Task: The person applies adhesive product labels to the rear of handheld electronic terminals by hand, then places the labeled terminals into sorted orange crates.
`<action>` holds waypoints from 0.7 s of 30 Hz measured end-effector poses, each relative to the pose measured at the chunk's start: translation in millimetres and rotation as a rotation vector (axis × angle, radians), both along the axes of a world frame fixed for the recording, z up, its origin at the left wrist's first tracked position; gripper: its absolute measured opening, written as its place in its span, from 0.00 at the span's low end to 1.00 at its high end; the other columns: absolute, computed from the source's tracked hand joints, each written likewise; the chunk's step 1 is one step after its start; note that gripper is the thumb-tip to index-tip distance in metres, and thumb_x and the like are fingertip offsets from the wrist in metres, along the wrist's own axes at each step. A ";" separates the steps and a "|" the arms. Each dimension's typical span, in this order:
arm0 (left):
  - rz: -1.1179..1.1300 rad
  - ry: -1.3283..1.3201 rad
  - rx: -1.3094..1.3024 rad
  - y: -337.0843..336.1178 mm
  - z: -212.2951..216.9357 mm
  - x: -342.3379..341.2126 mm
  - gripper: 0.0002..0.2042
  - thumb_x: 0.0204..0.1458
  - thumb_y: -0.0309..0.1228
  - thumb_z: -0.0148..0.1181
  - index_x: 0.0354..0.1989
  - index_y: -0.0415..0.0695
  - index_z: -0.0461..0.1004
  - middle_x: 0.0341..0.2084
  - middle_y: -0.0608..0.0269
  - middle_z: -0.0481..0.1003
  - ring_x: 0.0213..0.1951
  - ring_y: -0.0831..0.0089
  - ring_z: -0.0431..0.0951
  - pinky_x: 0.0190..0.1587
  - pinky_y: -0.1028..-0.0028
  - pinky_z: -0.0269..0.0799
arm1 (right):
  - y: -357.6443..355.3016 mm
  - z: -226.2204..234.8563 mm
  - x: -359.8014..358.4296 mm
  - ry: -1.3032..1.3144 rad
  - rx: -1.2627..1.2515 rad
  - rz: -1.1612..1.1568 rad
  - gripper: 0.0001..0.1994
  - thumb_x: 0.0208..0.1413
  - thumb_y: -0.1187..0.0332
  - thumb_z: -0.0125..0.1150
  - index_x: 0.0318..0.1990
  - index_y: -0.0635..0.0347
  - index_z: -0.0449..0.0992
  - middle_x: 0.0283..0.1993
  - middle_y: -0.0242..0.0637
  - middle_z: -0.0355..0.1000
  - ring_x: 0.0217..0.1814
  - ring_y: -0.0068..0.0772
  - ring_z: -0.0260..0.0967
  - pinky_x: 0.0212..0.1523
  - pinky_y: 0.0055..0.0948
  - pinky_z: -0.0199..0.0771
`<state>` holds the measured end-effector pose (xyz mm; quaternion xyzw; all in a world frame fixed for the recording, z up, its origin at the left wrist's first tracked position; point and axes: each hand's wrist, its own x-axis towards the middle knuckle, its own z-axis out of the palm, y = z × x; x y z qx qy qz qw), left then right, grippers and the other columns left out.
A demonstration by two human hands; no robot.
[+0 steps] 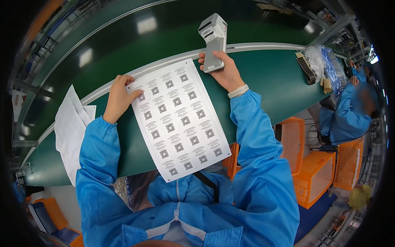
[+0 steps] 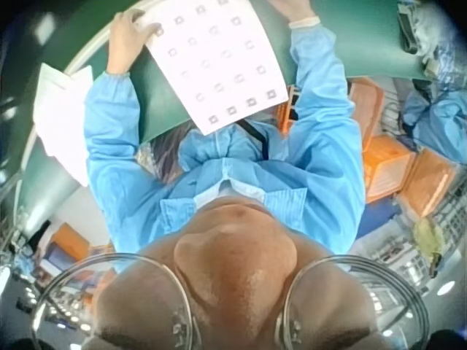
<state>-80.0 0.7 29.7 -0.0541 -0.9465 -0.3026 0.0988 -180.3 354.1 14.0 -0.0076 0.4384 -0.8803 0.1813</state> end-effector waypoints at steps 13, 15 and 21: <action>0.192 -0.124 0.465 -9.6 -6.5 -4.6 0.19 0.46 0.27 0.74 0.45 0.31 0.80 0.35 0.53 0.81 0.32 0.73 0.79 0.34 0.74 0.76 | 2.1 0.7 1.4 -0.006 0.004 0.001 0.31 0.64 0.61 0.58 0.66 0.74 0.58 0.56 0.56 0.72 0.57 0.46 0.72 0.58 0.44 0.75; 0.222 -0.130 0.447 -9.5 -6.0 -3.7 0.19 0.46 0.28 0.74 0.45 0.30 0.80 0.32 0.53 0.81 0.32 0.73 0.79 0.35 0.74 0.76 | 1.9 -0.1 1.3 -0.012 0.000 0.026 0.31 0.64 0.61 0.58 0.67 0.74 0.57 0.56 0.57 0.72 0.57 0.46 0.72 0.58 0.43 0.75; 0.187 -0.018 0.383 -4.9 2.1 1.1 0.18 0.50 0.25 0.72 0.48 0.31 0.80 0.29 0.58 0.81 0.30 0.76 0.80 0.32 0.79 0.74 | 1.9 -0.9 1.5 0.006 0.002 0.003 0.31 0.64 0.61 0.58 0.68 0.72 0.56 0.57 0.58 0.71 0.56 0.46 0.72 0.57 0.43 0.75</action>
